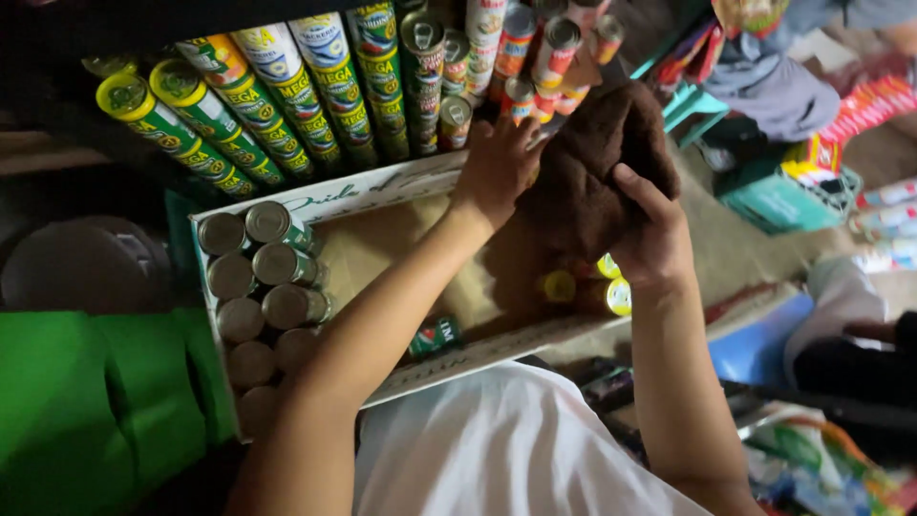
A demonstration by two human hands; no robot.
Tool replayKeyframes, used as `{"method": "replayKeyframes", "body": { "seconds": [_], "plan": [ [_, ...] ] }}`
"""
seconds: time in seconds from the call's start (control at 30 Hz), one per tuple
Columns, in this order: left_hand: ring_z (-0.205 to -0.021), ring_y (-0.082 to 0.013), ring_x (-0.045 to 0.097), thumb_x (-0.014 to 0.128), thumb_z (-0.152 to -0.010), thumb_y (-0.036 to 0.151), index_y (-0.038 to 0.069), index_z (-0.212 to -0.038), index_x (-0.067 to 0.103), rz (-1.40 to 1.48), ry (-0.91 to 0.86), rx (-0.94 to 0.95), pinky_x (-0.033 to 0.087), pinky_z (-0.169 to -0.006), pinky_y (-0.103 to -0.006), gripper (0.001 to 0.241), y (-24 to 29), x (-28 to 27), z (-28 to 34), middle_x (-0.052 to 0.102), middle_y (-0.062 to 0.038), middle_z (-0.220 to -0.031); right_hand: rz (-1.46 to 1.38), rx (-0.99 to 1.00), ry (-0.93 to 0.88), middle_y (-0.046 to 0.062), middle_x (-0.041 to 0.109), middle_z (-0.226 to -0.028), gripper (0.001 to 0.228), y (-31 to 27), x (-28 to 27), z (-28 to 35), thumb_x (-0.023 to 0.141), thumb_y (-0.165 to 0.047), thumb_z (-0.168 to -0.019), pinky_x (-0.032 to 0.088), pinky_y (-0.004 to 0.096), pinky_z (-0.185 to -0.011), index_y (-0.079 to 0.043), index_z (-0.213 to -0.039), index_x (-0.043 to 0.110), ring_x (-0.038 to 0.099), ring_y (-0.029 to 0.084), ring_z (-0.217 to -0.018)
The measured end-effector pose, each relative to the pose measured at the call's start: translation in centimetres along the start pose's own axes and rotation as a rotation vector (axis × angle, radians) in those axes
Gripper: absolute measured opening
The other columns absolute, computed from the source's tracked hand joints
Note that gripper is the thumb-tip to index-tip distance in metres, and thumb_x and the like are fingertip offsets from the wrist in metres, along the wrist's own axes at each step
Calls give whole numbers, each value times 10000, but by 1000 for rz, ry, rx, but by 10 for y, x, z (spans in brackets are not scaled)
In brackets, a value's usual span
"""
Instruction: The recorder is cleaning individual cans of sardines with a cloth and placing them neatly onto shelves in a store aisle.
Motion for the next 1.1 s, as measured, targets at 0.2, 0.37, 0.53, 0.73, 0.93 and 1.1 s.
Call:
{"method": "replayKeyframes", "body": {
  "seconds": [0.2,0.37,0.53,0.73,0.93,1.1],
  "plan": [
    [-1430,-179,359,612,-951,671,223,-1461,465,15,-385,82,134,-1192,-483,695,5,-21,18,467,8,-1465,259,-205,47,170,735,-1152,512,-29,19,-5,818,33,-784,682,477,-901,-62,-1274,703,774,313,-1042],
    [-1201,-389,641,985,-666,47,115,-1269,531,1121,142,-231,473,-1071,-530,759,-45,-73,67,614,-111,-1211,8,-135,34,176,744,-931,112,-23,65,15,785,-41,-817,621,424,-870,-19,-924,760,760,284,-898],
    [-1072,-328,654,794,-839,41,30,-1270,551,1890,224,-461,534,-939,-439,495,-62,-49,133,641,-166,-1177,-123,-23,-239,194,725,-1220,181,2,60,-6,697,-255,-967,509,547,-1184,-81,-1017,705,700,382,-1241],
    [-1246,-266,595,598,-1014,451,87,-1181,630,2858,377,-239,414,-1132,-511,402,-50,-108,154,678,-86,-1225,-346,125,-340,112,628,-1464,420,36,88,17,542,-231,-1098,497,479,-1174,-68,-1483,580,598,282,-1367],
    [-1217,-273,573,553,-1032,537,52,-1280,619,2903,313,-87,429,-1120,-454,549,-51,-101,163,637,-117,-1290,-375,106,-324,105,650,-1420,403,56,97,28,600,-210,-1046,466,472,-1217,-49,-1415,624,598,265,-1353],
    [-1092,-152,626,637,-1040,324,98,-1394,565,2677,503,-376,522,-951,-351,426,-63,-100,169,665,-70,-1349,-269,79,-337,87,683,-1365,408,63,100,42,639,-287,-998,444,425,-1193,-86,-1351,670,613,242,-1303]
  ]
}}
Point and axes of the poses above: each hand's wrist, its own z-axis away from the middle knuckle, its own x-axis out of the palm, y = z × x, the point moved 8 cm from there along -z, towards the middle knuckle
